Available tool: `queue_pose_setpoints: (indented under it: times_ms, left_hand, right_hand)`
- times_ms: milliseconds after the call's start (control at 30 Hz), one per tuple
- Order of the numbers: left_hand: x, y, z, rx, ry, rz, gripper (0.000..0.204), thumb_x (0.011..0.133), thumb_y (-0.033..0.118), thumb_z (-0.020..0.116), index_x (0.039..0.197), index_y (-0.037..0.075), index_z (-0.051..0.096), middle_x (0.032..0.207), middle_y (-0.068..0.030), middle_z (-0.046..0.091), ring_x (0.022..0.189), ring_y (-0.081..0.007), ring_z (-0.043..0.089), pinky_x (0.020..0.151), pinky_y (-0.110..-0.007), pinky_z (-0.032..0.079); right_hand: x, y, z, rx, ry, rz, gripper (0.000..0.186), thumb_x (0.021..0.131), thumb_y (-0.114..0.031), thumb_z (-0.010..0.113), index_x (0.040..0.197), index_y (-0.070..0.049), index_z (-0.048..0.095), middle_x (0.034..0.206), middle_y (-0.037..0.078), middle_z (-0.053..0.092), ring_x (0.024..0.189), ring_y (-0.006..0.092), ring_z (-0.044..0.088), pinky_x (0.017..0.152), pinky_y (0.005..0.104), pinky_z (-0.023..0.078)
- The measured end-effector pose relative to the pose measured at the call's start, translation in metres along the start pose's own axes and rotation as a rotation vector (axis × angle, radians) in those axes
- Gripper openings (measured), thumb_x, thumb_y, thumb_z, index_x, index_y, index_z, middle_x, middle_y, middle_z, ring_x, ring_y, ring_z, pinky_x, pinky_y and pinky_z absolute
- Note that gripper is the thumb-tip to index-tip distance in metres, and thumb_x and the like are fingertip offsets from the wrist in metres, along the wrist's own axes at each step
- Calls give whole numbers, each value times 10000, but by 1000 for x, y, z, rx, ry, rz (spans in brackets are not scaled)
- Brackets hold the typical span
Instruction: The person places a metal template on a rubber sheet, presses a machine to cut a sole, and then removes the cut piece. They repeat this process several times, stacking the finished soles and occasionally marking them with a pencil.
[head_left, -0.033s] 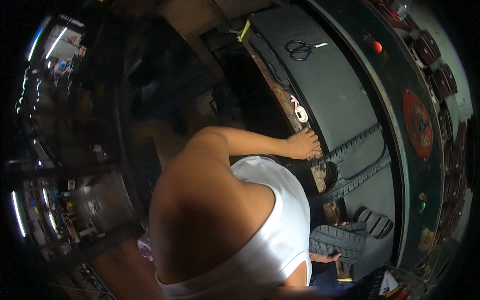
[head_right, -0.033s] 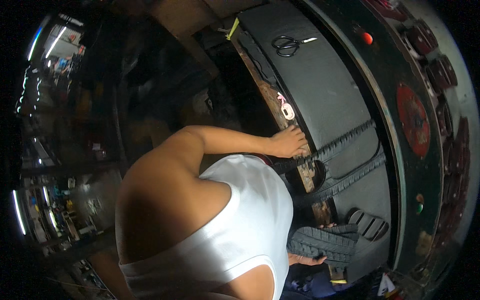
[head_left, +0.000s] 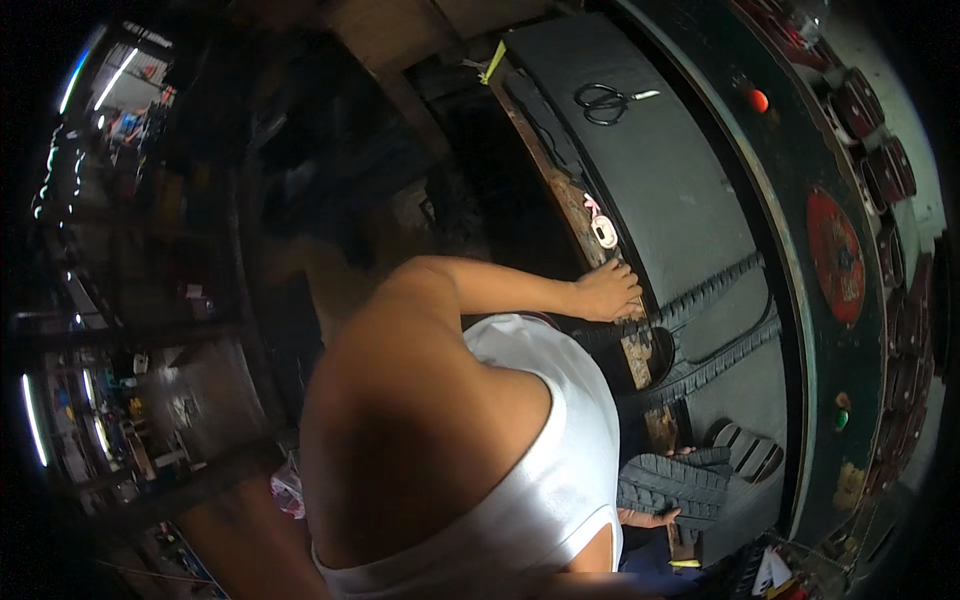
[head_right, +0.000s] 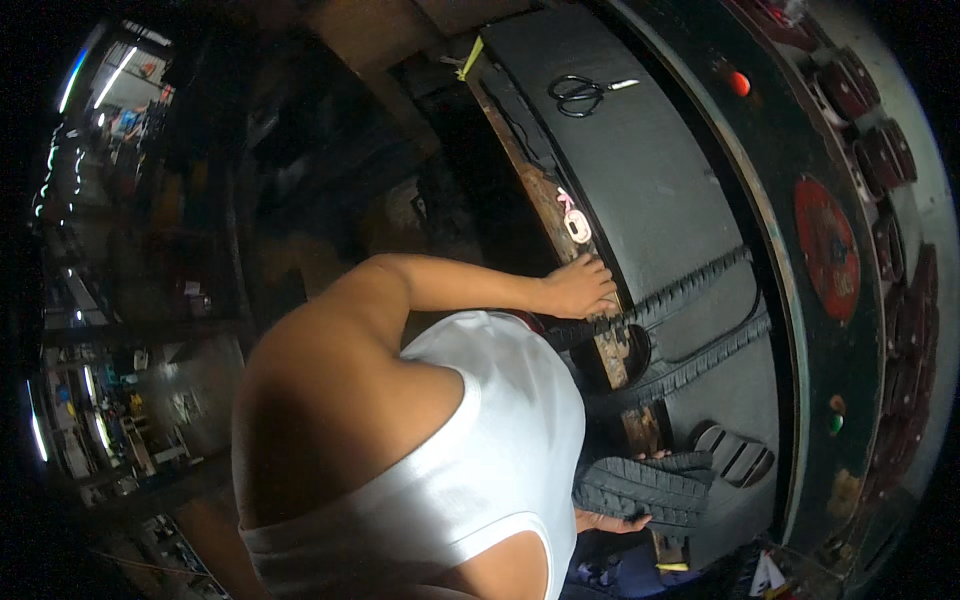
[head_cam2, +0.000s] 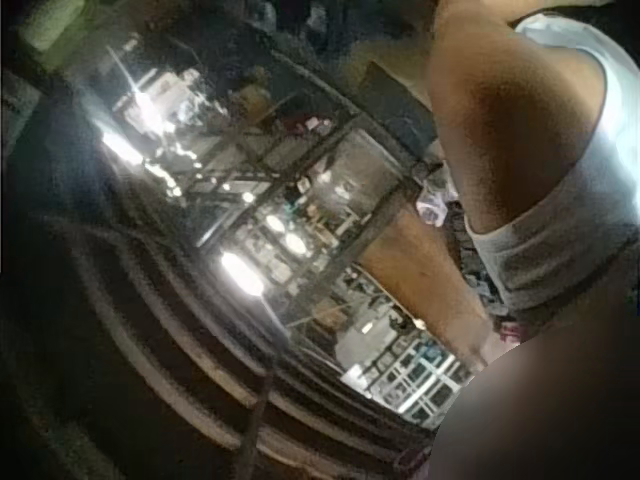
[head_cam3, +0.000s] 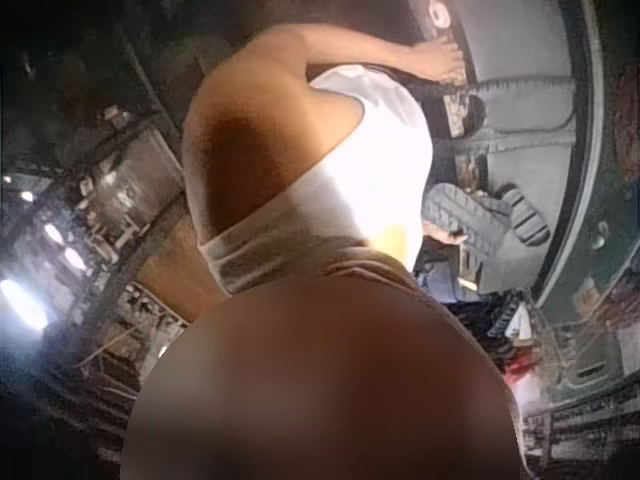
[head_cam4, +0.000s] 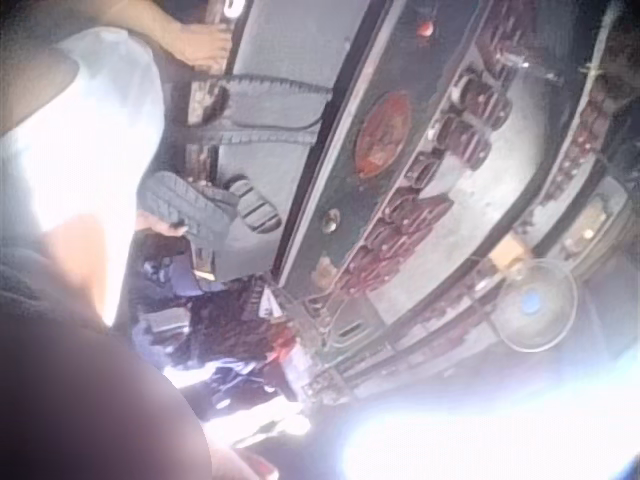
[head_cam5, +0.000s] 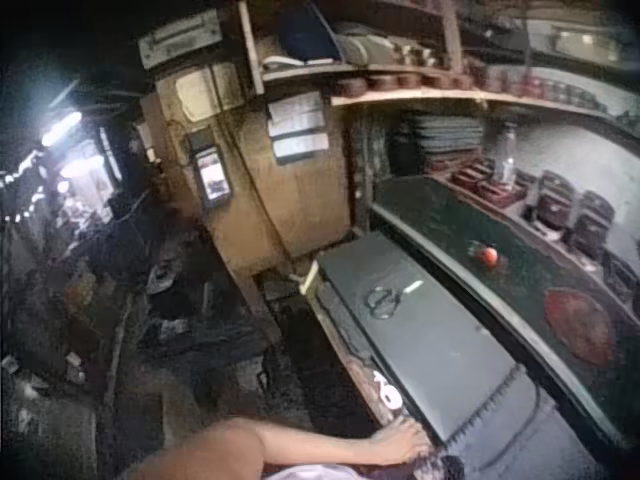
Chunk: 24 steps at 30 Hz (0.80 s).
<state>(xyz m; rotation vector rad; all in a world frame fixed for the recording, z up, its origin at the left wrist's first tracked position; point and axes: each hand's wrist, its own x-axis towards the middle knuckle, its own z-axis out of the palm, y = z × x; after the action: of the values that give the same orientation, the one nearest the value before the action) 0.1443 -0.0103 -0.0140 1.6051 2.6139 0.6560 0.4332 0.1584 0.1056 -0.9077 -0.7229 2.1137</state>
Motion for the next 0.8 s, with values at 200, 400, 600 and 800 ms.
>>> queue_pose_setpoints:
  times_ms: [200, 400, 600, 800]
  left_hand:
    - [5, 5, 11, -6, 28, -103, 385, 1022, 412, 509, 978, 76, 692, 974, -101, 622, 1016, -287, 562, 910, -468, 395]
    - [-2, 2, 11, -58, 71, -31, 392, 1025, 411, 503, 970, 81, 706, 956, -103, 629, 1014, -283, 569, 891, -470, 393]
    - [8, 12, 8, -9, -9, -98, 392, 1023, 406, 513, 1010, 64, 705, 1044, -129, 604, 1050, -300, 549, 905, -479, 412]
    - [4, 13, 8, -31, 23, -87, 402, 1021, 405, 510, 1019, 50, 698, 1104, -146, 588, 1090, -321, 543, 909, -483, 420]
  right_hand:
    - [12, -3, -11, -66, 62, -7, 921, 790, -419, 626, 1522, 0, 257, 1519, 286, 335, 1394, 458, 355, 1165, 574, 288]
    - [20, -8, -18, -112, 90, -10, 881, 781, -400, 633, 1492, 4, 306, 1487, 267, 379, 1363, 442, 390, 1145, 557, 315]
    - [22, -14, -26, -142, 119, -16, 841, 773, -381, 641, 1462, 7, 355, 1455, 248, 422, 1332, 426, 425, 1125, 539, 342]
    - [22, -17, -37, -155, 143, -20, 803, 765, -362, 648, 1432, 11, 404, 1423, 229, 466, 1300, 409, 460, 1105, 522, 368]
